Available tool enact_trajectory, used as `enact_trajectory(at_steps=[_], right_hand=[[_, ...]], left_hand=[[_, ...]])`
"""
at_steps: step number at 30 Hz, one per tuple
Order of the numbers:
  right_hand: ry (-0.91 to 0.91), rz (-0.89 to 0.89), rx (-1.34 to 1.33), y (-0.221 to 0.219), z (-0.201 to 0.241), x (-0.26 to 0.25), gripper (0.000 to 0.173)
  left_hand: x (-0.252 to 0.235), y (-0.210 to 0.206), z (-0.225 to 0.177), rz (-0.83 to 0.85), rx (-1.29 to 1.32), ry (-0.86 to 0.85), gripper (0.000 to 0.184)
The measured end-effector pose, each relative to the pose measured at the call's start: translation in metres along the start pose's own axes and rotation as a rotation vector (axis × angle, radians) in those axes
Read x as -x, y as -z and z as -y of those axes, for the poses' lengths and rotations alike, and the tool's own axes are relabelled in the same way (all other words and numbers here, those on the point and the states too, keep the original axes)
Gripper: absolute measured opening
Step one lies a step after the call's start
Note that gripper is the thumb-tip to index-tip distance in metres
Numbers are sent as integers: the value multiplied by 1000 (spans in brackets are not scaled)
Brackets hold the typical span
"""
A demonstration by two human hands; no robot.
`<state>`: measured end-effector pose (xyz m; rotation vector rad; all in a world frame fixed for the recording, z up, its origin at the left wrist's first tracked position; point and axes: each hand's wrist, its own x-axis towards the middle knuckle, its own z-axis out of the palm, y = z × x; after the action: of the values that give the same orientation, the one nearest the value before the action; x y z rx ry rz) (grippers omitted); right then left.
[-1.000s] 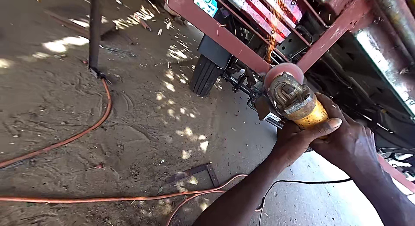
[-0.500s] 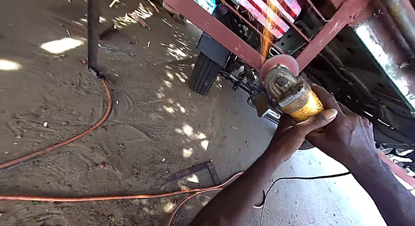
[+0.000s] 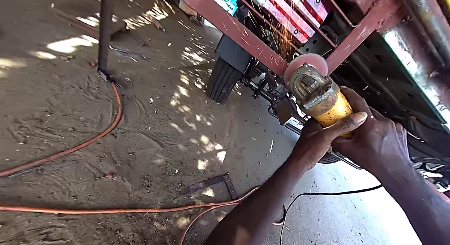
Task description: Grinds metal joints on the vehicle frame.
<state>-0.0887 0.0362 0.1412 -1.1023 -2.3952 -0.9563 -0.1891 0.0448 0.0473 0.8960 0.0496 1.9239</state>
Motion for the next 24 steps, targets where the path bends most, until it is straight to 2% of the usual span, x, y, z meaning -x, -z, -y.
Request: enact_trajectory(at_steps=[8, 12, 19, 24], right_hand=[[69, 19, -8, -7, -2, -6, 92], [41, 10, -44, -12, -6, 1, 91], [6, -7, -71, -13, -9, 4, 90], [-48, -86, -87, -10, -19, 25, 91]], left_hand=[[0, 4, 4, -54, 12, -12, 50], [2, 3, 9, -40, -6, -44, 46], [3, 0, 2, -20, -49, 13, 47], [19, -11, -1, 28, -195, 82, 44]])
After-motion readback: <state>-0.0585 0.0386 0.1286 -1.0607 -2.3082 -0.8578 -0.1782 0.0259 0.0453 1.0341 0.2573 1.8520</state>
